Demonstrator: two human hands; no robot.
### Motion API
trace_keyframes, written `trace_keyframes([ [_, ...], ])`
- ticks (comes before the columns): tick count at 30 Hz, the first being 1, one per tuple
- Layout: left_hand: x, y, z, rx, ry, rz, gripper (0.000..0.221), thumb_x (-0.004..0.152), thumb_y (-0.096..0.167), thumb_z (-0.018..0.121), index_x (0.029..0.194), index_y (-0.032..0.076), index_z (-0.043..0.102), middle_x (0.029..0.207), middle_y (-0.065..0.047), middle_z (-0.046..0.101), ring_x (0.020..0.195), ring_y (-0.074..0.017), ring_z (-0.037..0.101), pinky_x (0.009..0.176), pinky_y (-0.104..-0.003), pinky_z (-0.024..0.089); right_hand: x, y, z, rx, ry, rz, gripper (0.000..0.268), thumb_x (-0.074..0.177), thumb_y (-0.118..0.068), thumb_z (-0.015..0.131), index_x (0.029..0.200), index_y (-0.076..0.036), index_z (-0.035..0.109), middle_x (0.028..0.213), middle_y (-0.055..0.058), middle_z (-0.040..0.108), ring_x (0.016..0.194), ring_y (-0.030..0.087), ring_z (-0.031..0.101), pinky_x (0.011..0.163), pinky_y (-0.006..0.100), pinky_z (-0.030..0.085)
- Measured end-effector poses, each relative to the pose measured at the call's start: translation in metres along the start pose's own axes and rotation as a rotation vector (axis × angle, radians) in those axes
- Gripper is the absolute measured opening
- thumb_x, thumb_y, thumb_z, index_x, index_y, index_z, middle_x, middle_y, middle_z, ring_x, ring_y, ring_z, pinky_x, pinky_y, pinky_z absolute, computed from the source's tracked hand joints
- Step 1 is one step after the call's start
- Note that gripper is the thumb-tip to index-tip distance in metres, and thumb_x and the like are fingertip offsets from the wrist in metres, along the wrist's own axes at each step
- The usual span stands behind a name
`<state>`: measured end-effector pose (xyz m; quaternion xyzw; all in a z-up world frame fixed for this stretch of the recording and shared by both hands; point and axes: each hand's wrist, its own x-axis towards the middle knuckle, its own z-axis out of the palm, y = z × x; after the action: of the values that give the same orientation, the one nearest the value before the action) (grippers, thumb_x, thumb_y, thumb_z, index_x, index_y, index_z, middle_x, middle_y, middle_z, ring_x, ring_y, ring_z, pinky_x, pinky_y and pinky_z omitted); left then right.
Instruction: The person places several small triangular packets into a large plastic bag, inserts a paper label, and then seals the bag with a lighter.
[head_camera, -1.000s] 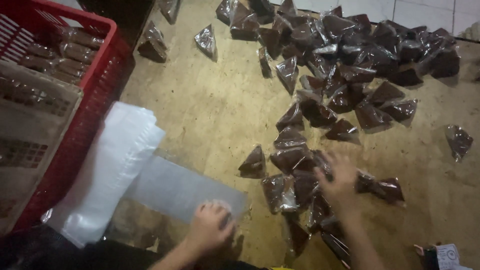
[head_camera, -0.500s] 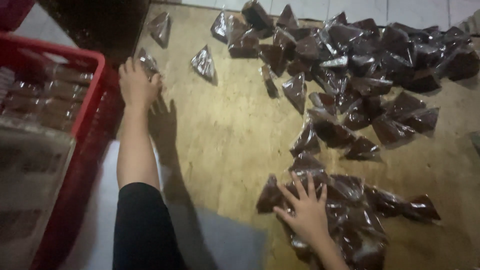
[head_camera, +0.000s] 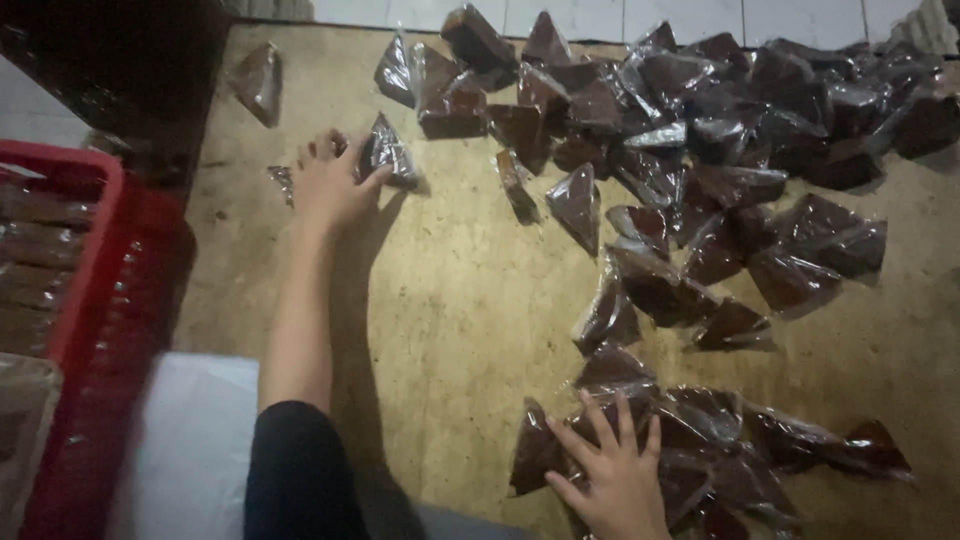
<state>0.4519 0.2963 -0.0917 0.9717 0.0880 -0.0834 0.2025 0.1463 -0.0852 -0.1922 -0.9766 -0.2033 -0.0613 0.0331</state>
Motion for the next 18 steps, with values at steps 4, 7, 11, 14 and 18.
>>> trace_keyframes([
  [4, -0.054, 0.040, 0.016, 0.182, -0.296, 0.198, 0.047, 0.095, 0.035, 0.060, 0.136, 0.013, 0.058, 0.150, -0.020, 0.040, 0.137, -0.0370, 0.038, 0.114, -0.056, 0.036, -0.006, 0.003, 0.006, 0.000, 0.004, 0.001, 0.082, 0.078, -0.082, 0.052, 0.153, -0.051, 0.035, 0.173, -0.002, 0.014, 0.163, 0.033, -0.001, 0.118, 0.069, 0.005],
  [7, -0.075, 0.031, 0.039, -0.109, -0.654, 0.609, 0.071, 0.088, 0.062, 0.051, 0.151, 0.031, 0.045, 0.153, -0.010, 0.038, 0.137, -0.0246, 0.039, 0.114, -0.051, 0.036, -0.006, 0.003, 0.007, -0.007, 0.007, -0.003, 0.087, 0.075, -0.082, 0.052, 0.153, -0.051, 0.030, 0.174, -0.002, 0.008, 0.162, 0.031, -0.004, 0.120, 0.067, -0.003],
  [11, 0.026, -0.008, -0.017, -0.312, -0.433, 0.073, 0.036, 0.099, 0.025, 0.048, 0.131, 0.023, 0.064, 0.146, 0.001, 0.061, 0.131, -0.0165, 0.059, 0.114, -0.044, 0.044, -0.007, 0.005, 0.016, 0.034, 0.044, 0.016, 0.086, 0.072, -0.080, 0.057, 0.151, -0.053, 0.037, 0.171, -0.005, 0.021, 0.162, 0.032, 0.008, 0.120, 0.070, 0.005],
  [14, 0.145, -0.113, 0.022, -0.140, 0.390, 0.166, 0.043, 0.107, 0.034, 0.060, 0.139, 0.007, 0.057, 0.148, -0.028, 0.036, 0.132, -0.0433, 0.042, 0.107, -0.055, 0.036, -0.015, 0.003, 0.036, -0.077, 0.189, -0.030, 0.092, 0.070, -0.083, 0.055, 0.153, -0.048, 0.038, 0.165, 0.001, 0.035, 0.157, 0.037, 0.022, 0.121, 0.070, 0.013],
  [18, 0.154, -0.090, -0.002, 0.014, 0.319, -0.427, 0.096, 0.099, 0.079, 0.033, 0.162, 0.008, 0.019, 0.162, -0.031, 0.010, 0.147, -0.0532, 0.008, 0.118, -0.064, 0.012, -0.029, -0.005, 0.058, -0.175, 0.132, 0.212, 0.080, 0.058, -0.074, 0.068, 0.135, -0.068, 0.046, 0.156, -0.015, 0.044, 0.150, 0.028, 0.040, 0.108, 0.072, 0.042],
])
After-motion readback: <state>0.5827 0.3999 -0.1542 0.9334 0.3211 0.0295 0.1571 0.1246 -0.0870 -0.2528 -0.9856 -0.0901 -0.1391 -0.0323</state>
